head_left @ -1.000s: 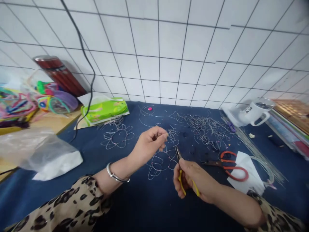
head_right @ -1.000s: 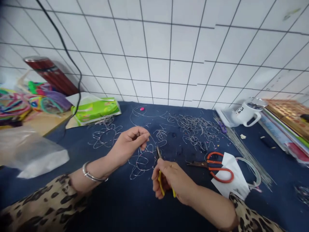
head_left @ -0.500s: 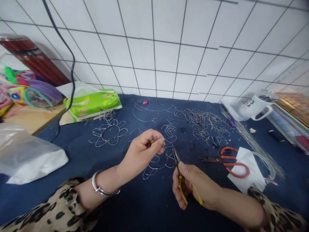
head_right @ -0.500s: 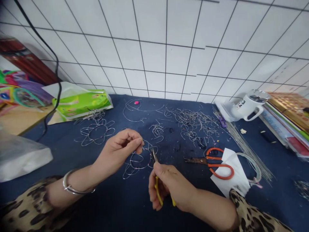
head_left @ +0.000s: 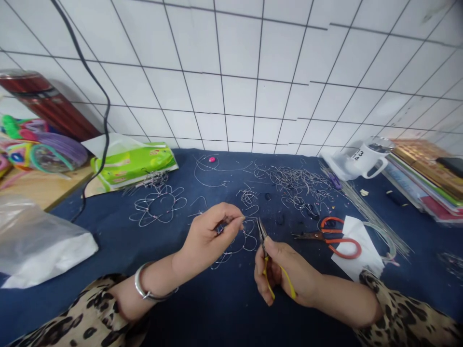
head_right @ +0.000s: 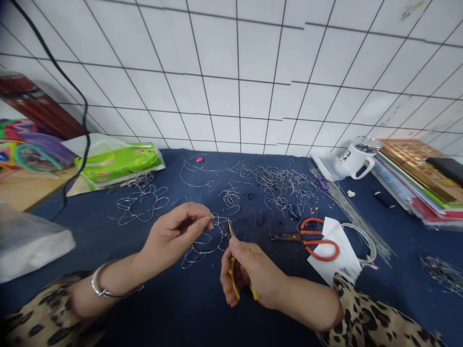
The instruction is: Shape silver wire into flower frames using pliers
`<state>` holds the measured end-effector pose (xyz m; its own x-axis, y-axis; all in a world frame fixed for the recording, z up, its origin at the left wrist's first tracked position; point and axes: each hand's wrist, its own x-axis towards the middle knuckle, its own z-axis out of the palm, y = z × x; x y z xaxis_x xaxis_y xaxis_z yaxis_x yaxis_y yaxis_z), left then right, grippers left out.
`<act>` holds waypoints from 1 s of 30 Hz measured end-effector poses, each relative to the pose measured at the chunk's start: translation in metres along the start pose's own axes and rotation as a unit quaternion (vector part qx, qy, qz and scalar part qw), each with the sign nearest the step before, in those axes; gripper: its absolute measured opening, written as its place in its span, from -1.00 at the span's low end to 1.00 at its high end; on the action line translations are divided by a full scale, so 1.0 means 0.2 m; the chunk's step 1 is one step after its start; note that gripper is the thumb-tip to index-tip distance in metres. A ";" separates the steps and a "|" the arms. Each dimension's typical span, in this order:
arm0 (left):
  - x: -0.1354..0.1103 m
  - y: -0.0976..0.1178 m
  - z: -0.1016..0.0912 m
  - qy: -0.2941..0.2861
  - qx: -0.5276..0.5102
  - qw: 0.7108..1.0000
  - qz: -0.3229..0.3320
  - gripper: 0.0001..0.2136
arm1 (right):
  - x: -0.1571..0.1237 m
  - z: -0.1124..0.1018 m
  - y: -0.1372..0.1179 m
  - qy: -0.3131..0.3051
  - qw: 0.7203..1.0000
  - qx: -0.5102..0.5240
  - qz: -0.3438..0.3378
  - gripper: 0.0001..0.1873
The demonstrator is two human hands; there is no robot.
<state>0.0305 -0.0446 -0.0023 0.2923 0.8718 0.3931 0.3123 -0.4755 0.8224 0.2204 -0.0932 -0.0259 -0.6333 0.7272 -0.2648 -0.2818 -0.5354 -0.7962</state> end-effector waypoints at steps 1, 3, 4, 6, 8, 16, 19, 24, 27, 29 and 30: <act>0.00 0.00 0.00 -0.001 0.008 1.000 0.006 -0.95 | 0.00 0.00 0.00 0.001 1.000 0.000 -0.004 -0.48; 0.00 0.01 0.00 -0.004 0.028 0.999 0.018 -0.95 | 0.00 0.00 0.00 0.003 1.000 0.001 -0.011 -0.48; 0.00 0.01 0.00 -0.004 0.040 0.999 0.026 -0.94 | 0.00 -0.01 0.01 0.004 1.000 0.002 -0.012 -0.48; 0.00 0.02 0.00 -0.002 0.063 0.997 0.052 -0.92 | 0.00 0.00 0.01 0.005 1.000 0.005 -0.015 -0.48; 0.00 0.02 0.00 0.001 0.080 0.993 0.084 -0.89 | 0.00 0.00 0.01 0.006 1.000 0.008 -0.016 -0.49; -0.01 0.00 0.01 0.009 0.128 0.978 0.165 -0.84 | 0.00 0.01 0.01 0.009 1.000 0.017 -0.016 -0.50; -0.01 0.00 0.01 0.015 0.136 0.972 0.193 -0.84 | 0.00 0.01 0.01 0.010 1.000 0.016 -0.017 -0.49; 0.00 -0.01 0.02 0.010 0.151 0.966 0.207 -0.85 | 0.00 0.01 0.01 0.014 1.000 0.013 -0.011 -0.50; -0.01 -0.02 0.02 0.010 0.166 0.962 0.217 -0.85 | 0.00 0.01 0.01 0.018 1.000 0.005 -0.009 -0.50; -0.01 -0.02 0.01 0.006 0.183 0.957 0.223 -0.86 | 0.00 0.01 0.02 0.022 1.000 -0.003 -0.011 -0.50; -0.01 -0.03 0.01 0.003 0.194 0.954 0.231 -0.86 | 0.00 0.01 0.02 0.024 1.000 -0.007 -0.012 -0.51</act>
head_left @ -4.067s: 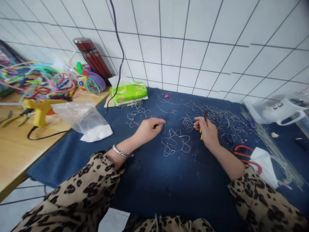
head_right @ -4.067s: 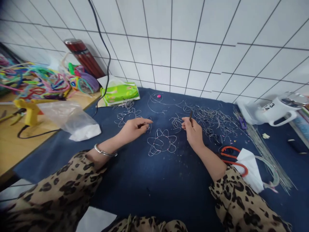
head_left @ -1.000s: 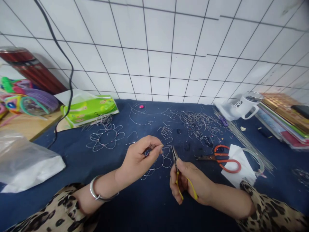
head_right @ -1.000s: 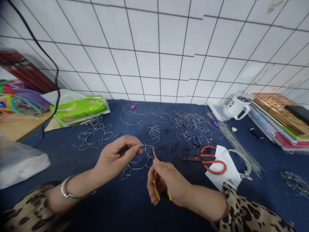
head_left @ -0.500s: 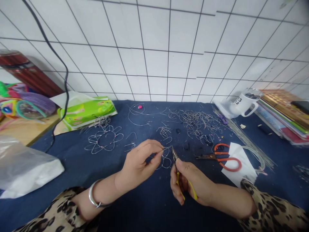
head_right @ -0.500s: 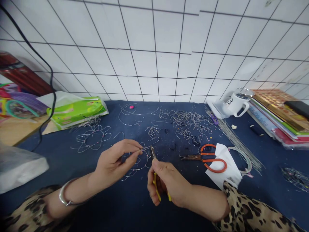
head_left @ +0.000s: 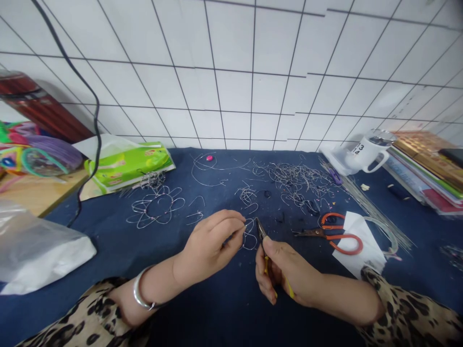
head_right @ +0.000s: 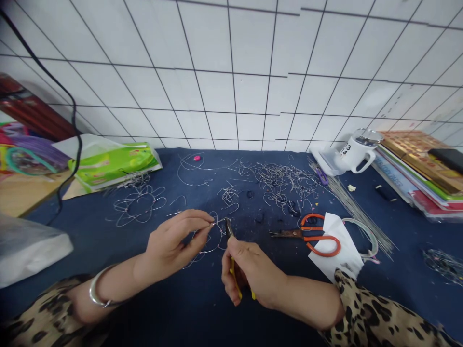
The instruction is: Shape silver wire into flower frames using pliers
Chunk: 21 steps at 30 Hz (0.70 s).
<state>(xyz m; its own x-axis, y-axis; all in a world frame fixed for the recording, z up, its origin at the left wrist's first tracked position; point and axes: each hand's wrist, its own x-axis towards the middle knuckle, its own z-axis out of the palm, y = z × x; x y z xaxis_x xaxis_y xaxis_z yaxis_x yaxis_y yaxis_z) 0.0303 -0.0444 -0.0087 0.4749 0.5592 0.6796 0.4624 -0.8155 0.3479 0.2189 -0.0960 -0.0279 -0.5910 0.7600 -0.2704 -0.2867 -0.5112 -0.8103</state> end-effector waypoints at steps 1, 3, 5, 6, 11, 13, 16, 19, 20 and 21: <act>0.00 0.00 0.00 -0.006 0.014 1.000 0.013 -0.85 | 0.00 0.00 0.00 0.002 1.000 -0.004 -0.001 -0.51; -0.01 -0.01 -0.01 -0.017 0.050 0.997 0.048 -0.82 | 0.00 0.00 0.00 0.006 1.000 -0.014 -0.001 -0.52; -0.01 -0.01 -0.02 -0.026 0.086 0.992 0.093 -0.76 | 0.00 0.00 0.01 0.010 1.000 -0.026 0.000 -0.52; 0.00 -0.01 -0.03 -0.029 0.101 0.988 0.111 -0.75 | 0.00 0.00 0.01 0.011 0.999 -0.032 0.001 -0.52; 0.01 0.01 -0.04 -0.009 0.155 0.980 0.126 -0.83 | -0.01 0.00 -0.01 0.009 0.994 -0.111 -0.001 -0.47; 0.01 0.02 -0.04 -0.004 0.155 0.982 0.112 -0.88 | -0.01 0.00 -0.02 0.014 0.989 -0.145 -0.001 -0.47; 0.01 0.03 -0.04 -0.004 0.141 0.987 0.079 -0.95 | -0.01 0.01 -0.04 0.026 0.984 -0.175 0.006 -0.47; 0.03 0.03 -0.07 -0.020 0.122 0.992 0.037 -0.96 | -0.02 0.01 -0.05 0.036 0.978 -0.204 0.013 -0.47; 0.03 0.04 -0.08 -0.029 0.113 0.993 0.026 -0.95 | -0.02 0.01 -0.06 0.041 0.975 -0.216 0.013 -0.47; 0.04 0.04 -0.09 -0.038 0.103 0.994 0.018 -0.95 | -0.03 0.01 -0.06 0.044 0.972 -0.231 0.010 -0.48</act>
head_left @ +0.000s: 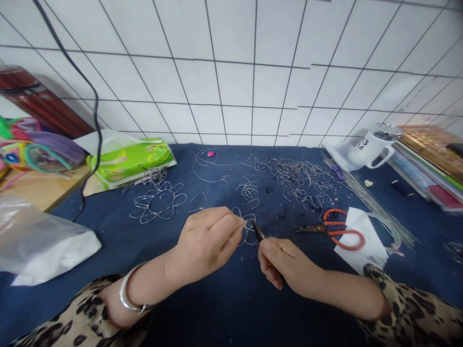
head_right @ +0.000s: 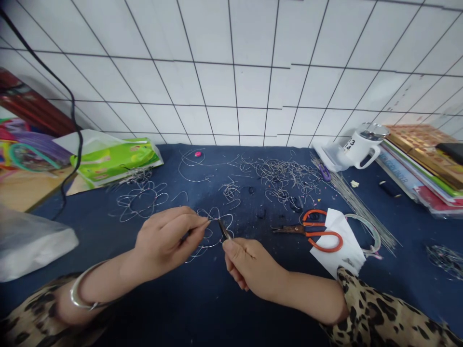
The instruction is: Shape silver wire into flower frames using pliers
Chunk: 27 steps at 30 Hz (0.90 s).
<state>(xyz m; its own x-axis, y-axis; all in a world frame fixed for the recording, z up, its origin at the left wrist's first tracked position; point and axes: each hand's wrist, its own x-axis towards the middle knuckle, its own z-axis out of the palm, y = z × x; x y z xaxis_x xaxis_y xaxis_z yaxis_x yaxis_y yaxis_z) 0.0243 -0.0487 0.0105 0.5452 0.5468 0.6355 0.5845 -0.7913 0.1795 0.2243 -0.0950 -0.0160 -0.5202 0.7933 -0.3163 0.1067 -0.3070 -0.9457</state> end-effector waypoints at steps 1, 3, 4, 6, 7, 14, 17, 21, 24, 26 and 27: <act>0.01 0.00 -0.01 -0.009 -0.011 1.000 -0.005 -0.94 | 0.00 0.00 0.00 0.005 1.000 -0.017 -0.002 -0.48; 0.02 -0.01 -0.04 -0.024 -0.030 0.999 -0.006 -0.94 | -0.01 0.00 -0.01 0.013 0.999 -0.050 -0.003 -0.48; 0.03 -0.01 -0.05 -0.030 -0.038 0.999 -0.006 -0.94 | -0.01 0.00 -0.02 0.016 0.998 -0.066 -0.002 -0.48; 0.04 -0.03 -0.07 -0.045 -0.050 0.998 -0.002 -0.94 | -0.02 -0.01 -0.02 0.019 0.995 -0.100 -0.002 -0.48; 0.05 -0.03 -0.08 -0.054 -0.056 0.997 -0.001 -0.94 | -0.02 -0.01 -0.03 0.020 0.992 -0.122 -0.006 -0.48; 0.08 -0.08 -0.15 -0.133 -0.097 0.986 0.009 -0.92 | -0.01 -0.05 -0.09 0.033 0.931 -0.360 -0.043 -0.48; 0.08 -0.09 -0.17 -0.148 -0.101 0.984 0.020 -0.92 | -0.01 -0.08 -0.13 0.035 0.898 -0.435 -0.044 -0.48; 0.07 -0.11 -0.16 -0.150 -0.100 0.983 0.044 -0.88 | -0.01 -0.11 -0.18 0.016 0.885 -0.464 -0.029 -0.46; 0.07 -0.13 -0.14 -0.138 -0.112 0.983 0.049 -0.89 | -0.01 -0.13 -0.19 -0.018 0.895 -0.445 -0.030 -0.47; 0.07 -0.14 -0.14 -0.134 -0.127 0.982 0.043 -0.91 | 0.00 -0.14 -0.18 -0.033 0.895 -0.443 -0.040 -0.47; 0.07 -0.15 -0.13 -0.133 -0.134 0.981 0.041 -0.91 | 0.00 -0.15 -0.17 -0.030 0.889 -0.454 -0.048 -0.48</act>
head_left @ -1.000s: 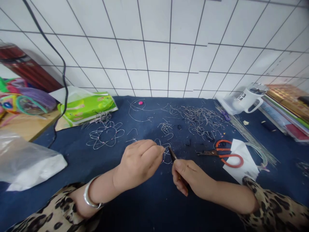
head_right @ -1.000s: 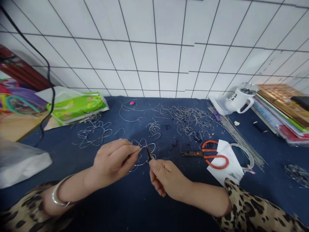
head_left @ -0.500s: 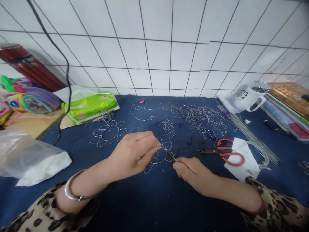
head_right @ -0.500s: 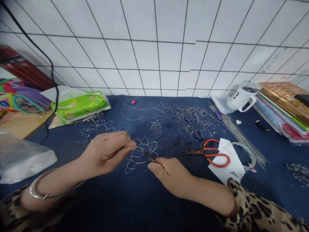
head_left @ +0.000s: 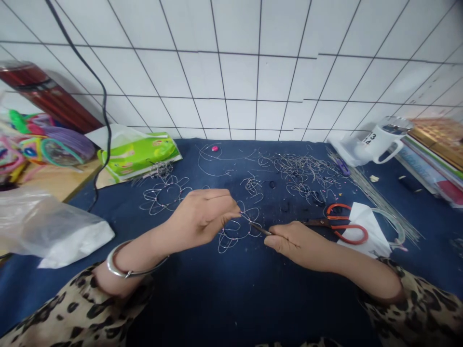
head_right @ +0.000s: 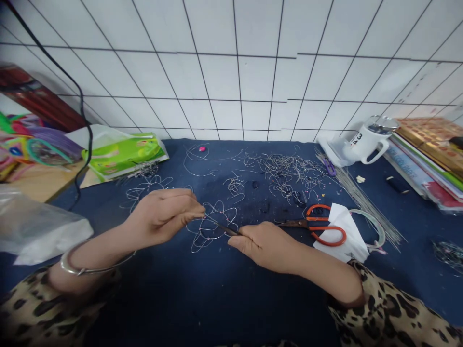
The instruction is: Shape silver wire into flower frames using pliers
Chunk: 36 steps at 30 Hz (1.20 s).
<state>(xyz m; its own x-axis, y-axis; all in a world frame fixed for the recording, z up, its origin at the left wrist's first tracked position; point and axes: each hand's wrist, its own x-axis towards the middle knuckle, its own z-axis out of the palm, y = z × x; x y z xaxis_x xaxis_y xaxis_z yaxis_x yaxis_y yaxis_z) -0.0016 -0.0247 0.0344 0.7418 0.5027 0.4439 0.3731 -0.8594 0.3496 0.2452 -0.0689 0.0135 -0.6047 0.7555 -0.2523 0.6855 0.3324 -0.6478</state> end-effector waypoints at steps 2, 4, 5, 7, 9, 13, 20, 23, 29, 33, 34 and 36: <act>0.00 -0.01 0.00 0.003 -0.011 1.000 0.001 -0.92 | 0.01 0.01 0.02 0.036 0.998 -0.060 -0.007 -0.50; 0.01 -0.02 0.00 0.009 -0.016 1.000 0.005 -0.92 | 0.01 0.02 0.03 0.078 0.987 -0.138 -0.018 -0.51; 0.01 -0.02 0.01 0.013 -0.017 1.000 0.008 -0.91 | 0.01 0.02 0.03 0.093 0.980 -0.174 -0.023 -0.50; 0.01 -0.02 0.01 0.020 -0.017 1.000 0.013 -0.90 | 0.01 0.02 0.03 0.109 0.968 -0.224 -0.030 -0.47; 0.01 -0.03 0.02 0.024 -0.011 1.000 0.017 -0.90 | 0.01 0.02 0.03 0.110 0.961 -0.251 -0.030 -0.46; 0.00 -0.03 0.04 0.026 0.006 0.999 0.028 -0.90 | -0.01 0.01 0.01 0.101 0.952 -0.287 -0.015 -0.47; -0.01 -0.03 0.06 0.022 0.025 0.999 0.033 -0.88 | -0.03 -0.02 -0.01 0.061 0.965 -0.255 -0.010 -0.49; 0.00 -0.03 0.05 0.044 -0.027 0.998 -0.034 -0.91 | -0.02 -0.02 -0.02 0.046 0.984 -0.171 0.006 -0.50; 0.01 -0.05 0.05 -0.010 -0.289 0.932 -0.218 -0.90 | 0.00 -0.02 0.00 0.058 0.997 -0.005 0.052 -0.48; 0.00 -0.06 0.08 0.008 -0.314 0.922 -0.226 -0.90 | 0.00 -0.02 0.02 0.065 0.994 0.062 0.056 -0.49; 0.00 -0.06 0.09 0.020 -0.305 0.925 -0.226 -0.89 | 0.00 -0.02 0.02 0.062 0.992 0.092 0.056 -0.50; 0.00 -0.05 0.10 0.059 -0.276 0.931 -0.231 -0.88 | -0.01 0.00 0.02 0.048 0.981 0.181 0.057 -0.50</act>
<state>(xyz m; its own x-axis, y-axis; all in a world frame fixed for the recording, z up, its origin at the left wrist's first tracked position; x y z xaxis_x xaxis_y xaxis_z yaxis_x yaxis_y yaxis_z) 0.0056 -0.0185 0.0137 0.4946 0.8415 0.2175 0.2702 -0.3867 0.8817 0.2483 -0.0686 0.0117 -0.4800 0.8313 -0.2803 0.5471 0.0339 -0.8364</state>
